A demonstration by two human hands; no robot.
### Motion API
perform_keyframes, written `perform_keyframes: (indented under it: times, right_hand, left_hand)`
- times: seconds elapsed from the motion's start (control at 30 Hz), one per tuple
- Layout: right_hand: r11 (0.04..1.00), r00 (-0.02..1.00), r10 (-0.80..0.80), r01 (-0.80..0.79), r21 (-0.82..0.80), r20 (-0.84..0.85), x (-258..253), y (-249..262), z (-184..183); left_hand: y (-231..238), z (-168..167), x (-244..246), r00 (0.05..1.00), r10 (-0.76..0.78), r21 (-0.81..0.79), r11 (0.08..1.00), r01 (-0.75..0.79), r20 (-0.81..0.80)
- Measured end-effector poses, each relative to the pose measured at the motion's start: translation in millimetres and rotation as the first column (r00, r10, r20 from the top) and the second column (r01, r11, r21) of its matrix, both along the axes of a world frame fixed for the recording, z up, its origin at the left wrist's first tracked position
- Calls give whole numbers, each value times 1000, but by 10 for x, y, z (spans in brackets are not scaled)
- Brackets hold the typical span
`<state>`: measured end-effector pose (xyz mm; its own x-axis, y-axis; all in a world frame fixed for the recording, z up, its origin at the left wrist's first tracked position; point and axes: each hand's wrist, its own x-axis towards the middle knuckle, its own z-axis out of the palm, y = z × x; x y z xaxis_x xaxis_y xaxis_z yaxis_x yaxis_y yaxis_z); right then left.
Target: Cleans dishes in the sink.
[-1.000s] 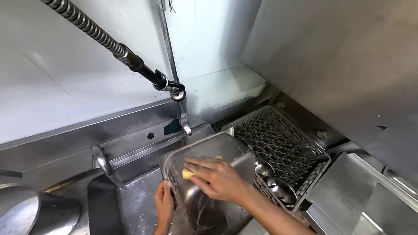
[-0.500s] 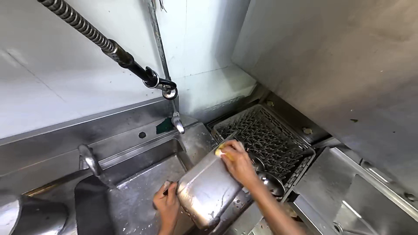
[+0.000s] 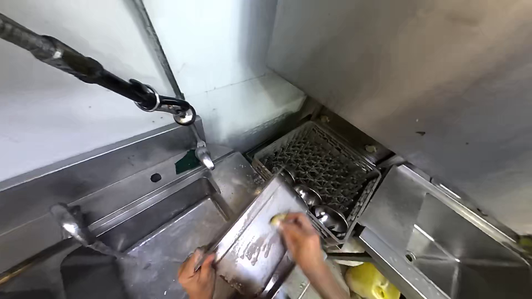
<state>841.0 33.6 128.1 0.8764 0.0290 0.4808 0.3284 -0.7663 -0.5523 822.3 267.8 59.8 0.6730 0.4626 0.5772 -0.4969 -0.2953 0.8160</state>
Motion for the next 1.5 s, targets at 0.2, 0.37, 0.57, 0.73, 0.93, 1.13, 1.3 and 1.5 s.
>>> perform_keyframes:
  times: [0.2, 0.37, 0.57, 0.73, 0.93, 1.13, 1.3, 1.5]
  right_hand:
    - [999, 1000, 29, -30, 33, 9, -166, 128, -62]
    - [996, 997, -68, 66, -63, -31, 366, -126, 29]
    - [990, 997, 39, -47, -131, -61, 472, -33, 125]
    - [998, 1000, -29, 28, -61, -11, 975, 371, 167]
    - [949, 949, 313, -314, 26, 30, -186, 1095, 84]
    - [925, 951, 299, -309, -222, -80, 870, 268, 77]
    - [902, 758, 389, -200, 383, -523, 1440, -296, -58]
    - [532, 523, 355, 568, 628, -775, 1004, -311, -955]
  left_hand:
    - [-13, 22, 51, 1000, 14, 30, 999, -14, 10]
    - [-48, 29, 2, 1000, 18, 74, 997, -17, -6]
    - [-65, 51, 33, 998, 44, 73, 996, -41, -36]
    - [-124, 40, 30, 996, 71, 95, 993, -66, -45]
    - [-86, 11, 3, 997, 35, 45, 998, -32, -64]
    - [108, 19, -102, 998, 40, 64, 997, -37, -48]
    - [274, -10, -55, 999, 52, 12, 999, -51, -14]
    - [481, 177, 133, 987, 74, -162, 982, -96, -140]
